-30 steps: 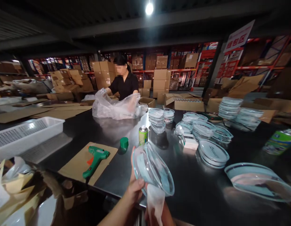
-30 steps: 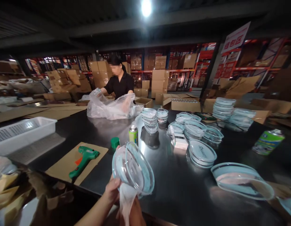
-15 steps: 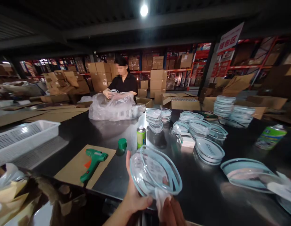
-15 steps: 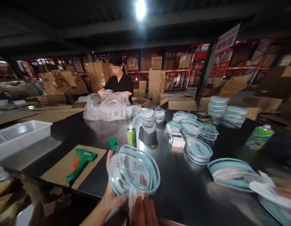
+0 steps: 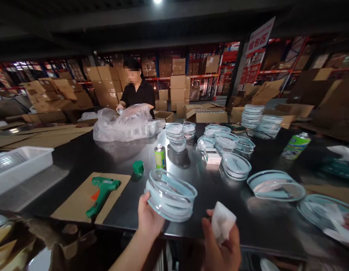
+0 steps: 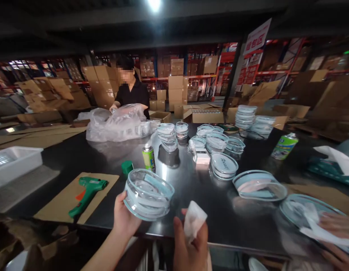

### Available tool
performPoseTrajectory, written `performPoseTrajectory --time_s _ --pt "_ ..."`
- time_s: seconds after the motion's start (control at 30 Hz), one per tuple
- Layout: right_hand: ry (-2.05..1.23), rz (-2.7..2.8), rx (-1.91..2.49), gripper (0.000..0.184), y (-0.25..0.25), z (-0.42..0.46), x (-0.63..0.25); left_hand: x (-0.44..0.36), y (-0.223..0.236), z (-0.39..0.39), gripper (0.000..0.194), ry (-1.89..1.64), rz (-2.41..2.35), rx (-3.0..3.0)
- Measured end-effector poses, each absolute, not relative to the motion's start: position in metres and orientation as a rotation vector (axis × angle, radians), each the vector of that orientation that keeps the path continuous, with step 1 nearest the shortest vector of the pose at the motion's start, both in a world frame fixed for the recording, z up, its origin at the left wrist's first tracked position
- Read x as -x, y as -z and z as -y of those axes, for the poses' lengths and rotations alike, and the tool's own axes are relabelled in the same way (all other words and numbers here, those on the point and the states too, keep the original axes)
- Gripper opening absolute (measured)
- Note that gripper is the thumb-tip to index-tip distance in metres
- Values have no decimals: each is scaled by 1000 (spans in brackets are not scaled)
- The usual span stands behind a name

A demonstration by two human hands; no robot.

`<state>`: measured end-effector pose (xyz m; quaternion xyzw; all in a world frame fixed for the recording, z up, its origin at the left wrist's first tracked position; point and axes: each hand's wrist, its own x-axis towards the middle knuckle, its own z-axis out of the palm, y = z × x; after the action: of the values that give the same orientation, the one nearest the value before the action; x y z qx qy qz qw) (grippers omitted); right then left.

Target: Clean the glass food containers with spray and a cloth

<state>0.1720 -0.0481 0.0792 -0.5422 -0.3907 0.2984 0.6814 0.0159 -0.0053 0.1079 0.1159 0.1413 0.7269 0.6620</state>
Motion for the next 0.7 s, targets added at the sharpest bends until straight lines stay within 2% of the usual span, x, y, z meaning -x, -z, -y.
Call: performPoseTrajectory --time_s 0.17,0.5,0.7 --pt "-882 809 1126 50 -84 36 -155 -16 -108 7 40 -1638 -340 -198" --pt "-847 827 1194 50 -87 31 -154 -15 -95 7 43 -1758 -386 -250" --pt "-929 911 1082 48 -89 35 -156 -13 -94 7 43 -1790 -445 -251"
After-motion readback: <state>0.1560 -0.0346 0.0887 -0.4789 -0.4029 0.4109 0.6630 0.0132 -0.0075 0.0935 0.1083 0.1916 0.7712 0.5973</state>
